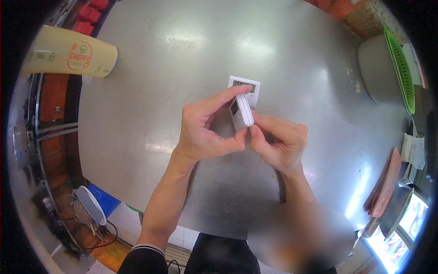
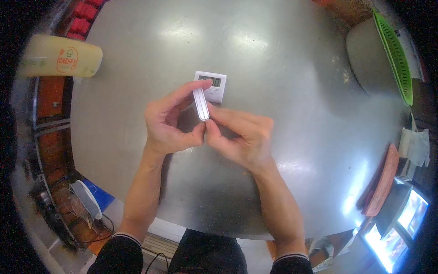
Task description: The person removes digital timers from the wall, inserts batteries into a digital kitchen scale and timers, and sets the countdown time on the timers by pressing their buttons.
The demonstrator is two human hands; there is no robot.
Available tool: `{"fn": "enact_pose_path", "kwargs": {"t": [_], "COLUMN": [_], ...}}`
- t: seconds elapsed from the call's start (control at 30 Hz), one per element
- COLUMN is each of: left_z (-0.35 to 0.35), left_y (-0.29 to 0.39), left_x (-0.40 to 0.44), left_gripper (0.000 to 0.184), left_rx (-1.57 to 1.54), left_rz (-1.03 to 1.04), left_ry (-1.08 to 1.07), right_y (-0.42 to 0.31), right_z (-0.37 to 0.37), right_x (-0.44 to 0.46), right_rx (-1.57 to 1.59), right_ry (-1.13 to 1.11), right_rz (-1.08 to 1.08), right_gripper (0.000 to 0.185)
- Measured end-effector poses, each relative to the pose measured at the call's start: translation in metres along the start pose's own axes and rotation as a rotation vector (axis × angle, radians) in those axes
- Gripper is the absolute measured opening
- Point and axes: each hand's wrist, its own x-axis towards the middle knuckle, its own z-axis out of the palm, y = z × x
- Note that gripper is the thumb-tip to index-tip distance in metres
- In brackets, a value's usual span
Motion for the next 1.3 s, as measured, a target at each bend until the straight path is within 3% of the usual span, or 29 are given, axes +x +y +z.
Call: {"fn": "enact_pose_path", "kwargs": {"t": [0.33,0.6,0.7,0.83,0.9,0.97,1.03,1.13,1.2,1.3], "left_z": [0.000,0.000,0.000,0.002,0.005,0.002,0.003,0.010,0.015,0.006], "left_y": [-0.001,0.000,0.002,0.002,0.005,0.007,0.007,0.002,0.000,-0.004], "left_x": [0.000,0.000,0.002,0.002,0.002,0.002,0.002,0.001,-0.005,-0.003], "left_gripper": [0.063,0.064,0.064,0.064,0.068,0.072,0.076,0.081,0.082,0.080], "left_rx": [-0.041,0.033,0.128,0.166,0.164,0.051,-0.063,0.043,-0.275,-0.301], "left_rz": [-0.031,0.071,0.167,0.219,0.203,0.163,0.121,0.101,-0.129,-0.108], "left_ry": [-0.006,0.024,0.014,-0.020,-0.061,-0.042,-0.022,-0.003,0.006,-0.064], "right_y": [0.001,0.002,0.004,0.002,0.004,0.011,0.007,0.005,0.005,0.006], "right_z": [-0.003,-0.003,-0.003,-0.008,-0.010,-0.012,-0.009,-0.001,-0.001,-0.004], "right_x": [-0.003,-0.004,-0.002,0.004,0.007,0.005,0.004,0.003,0.002,0.000], "right_rx": [0.054,0.169,0.419,0.725,0.812,0.778,0.808,0.818,0.797,0.724], "right_ry": [-0.028,-0.036,-0.078,-0.146,-0.173,-0.219,-0.163,-0.077,-0.044,-0.087], "right_rz": [0.108,0.195,0.280,0.464,0.520,0.429,0.418,0.373,0.340,0.386], "right_gripper": [0.026,0.028,0.030,0.049,0.056,0.064,0.063,0.063,0.064,0.064]}}
